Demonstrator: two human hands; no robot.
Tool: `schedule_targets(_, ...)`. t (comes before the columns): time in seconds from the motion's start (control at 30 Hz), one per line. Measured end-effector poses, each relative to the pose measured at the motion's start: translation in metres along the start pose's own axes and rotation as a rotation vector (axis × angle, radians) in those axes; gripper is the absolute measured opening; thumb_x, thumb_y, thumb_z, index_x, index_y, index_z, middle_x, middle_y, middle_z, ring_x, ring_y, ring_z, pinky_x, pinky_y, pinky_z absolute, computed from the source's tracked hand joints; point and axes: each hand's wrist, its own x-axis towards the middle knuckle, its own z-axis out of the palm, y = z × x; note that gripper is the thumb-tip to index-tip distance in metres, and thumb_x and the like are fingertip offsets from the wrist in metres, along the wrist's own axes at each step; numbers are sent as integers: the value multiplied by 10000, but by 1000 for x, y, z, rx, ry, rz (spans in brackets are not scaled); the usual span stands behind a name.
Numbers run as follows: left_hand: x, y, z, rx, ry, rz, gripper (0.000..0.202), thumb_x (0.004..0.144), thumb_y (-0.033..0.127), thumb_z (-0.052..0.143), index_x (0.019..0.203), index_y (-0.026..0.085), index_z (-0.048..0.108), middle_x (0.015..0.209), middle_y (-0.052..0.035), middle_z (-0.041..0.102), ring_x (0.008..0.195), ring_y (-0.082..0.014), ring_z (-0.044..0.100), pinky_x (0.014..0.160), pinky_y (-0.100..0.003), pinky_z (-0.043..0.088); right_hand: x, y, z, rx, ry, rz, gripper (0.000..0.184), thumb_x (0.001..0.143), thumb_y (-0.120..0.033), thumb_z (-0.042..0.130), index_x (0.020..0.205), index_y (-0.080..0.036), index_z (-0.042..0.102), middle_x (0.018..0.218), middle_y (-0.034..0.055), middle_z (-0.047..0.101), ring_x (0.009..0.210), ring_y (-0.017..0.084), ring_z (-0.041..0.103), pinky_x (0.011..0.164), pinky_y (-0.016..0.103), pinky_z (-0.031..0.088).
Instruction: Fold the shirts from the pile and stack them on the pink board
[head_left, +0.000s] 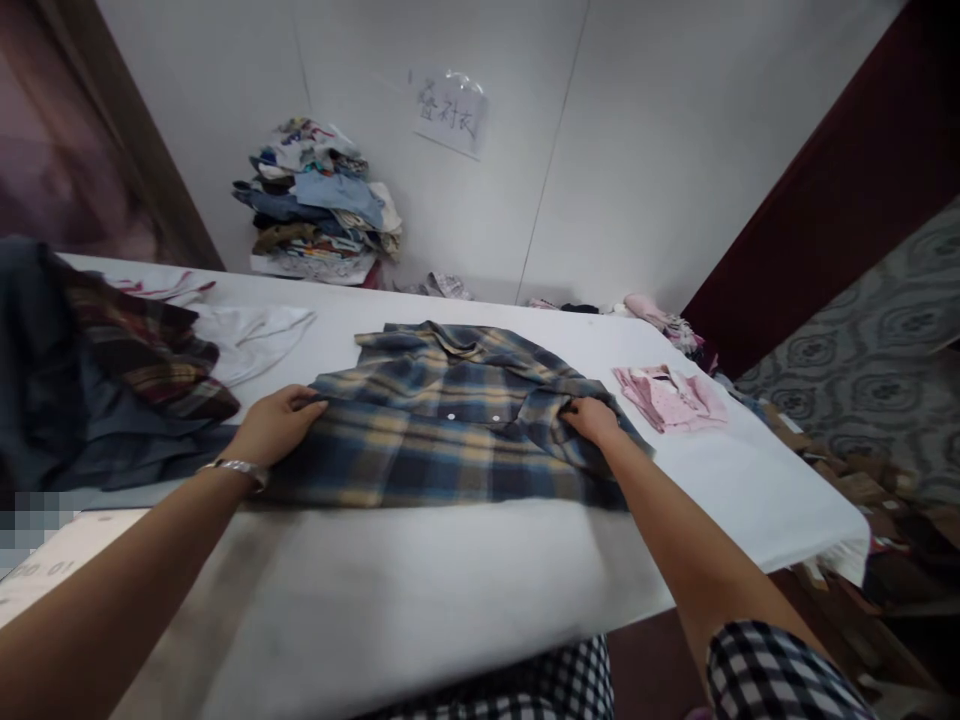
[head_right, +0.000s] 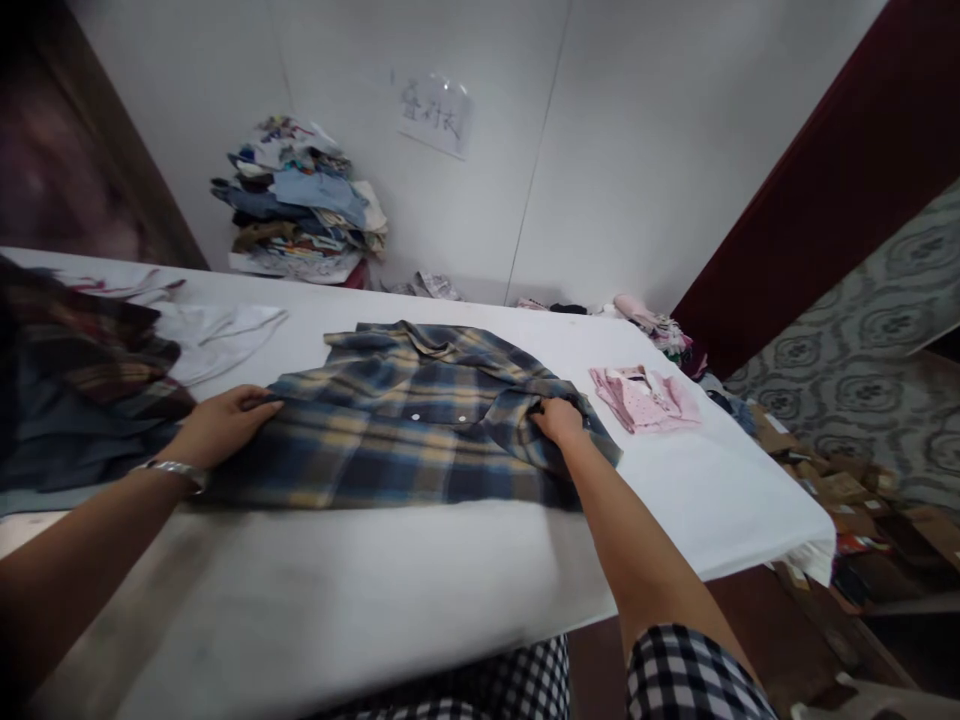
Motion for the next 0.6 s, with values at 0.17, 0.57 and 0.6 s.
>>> schedule_targets(0.17, -5, 4, 1, -26, -37, -16, 420, 758, 429, 505, 1045, 152, 639, 809, -45, 668, 760, -189, 598, 697, -259, 443, -1, -5, -6, -21, 39, -27, 278, 876, -248, 454, 932, -184, 719, 991, 108, 704, 915, 241, 635, 764, 296, 439)
schedule_targets(0.57, 23, -2, 4, 107, 25, 15, 468, 827, 415, 424, 1134, 108, 598, 1055, -137, 666, 946, -237, 594, 833, -326, 437, 34, -28, -55, 192, 280, 174, 300, 878, -256, 430, 1000, -159, 686, 1000, 131, 699, 932, 245, 620, 766, 302, 430)
schedule_targets(0.6, 25, -2, 6, 105, 17, 15, 462, 828, 406, 424, 1128, 104, 603, 1056, -139, 667, 943, -235, 597, 834, -323, 440, 33, -32, -50, 190, 250, 173, 283, 865, -248, 452, 997, -165, 688, 995, 124, 701, 930, 244, 623, 768, 302, 434)
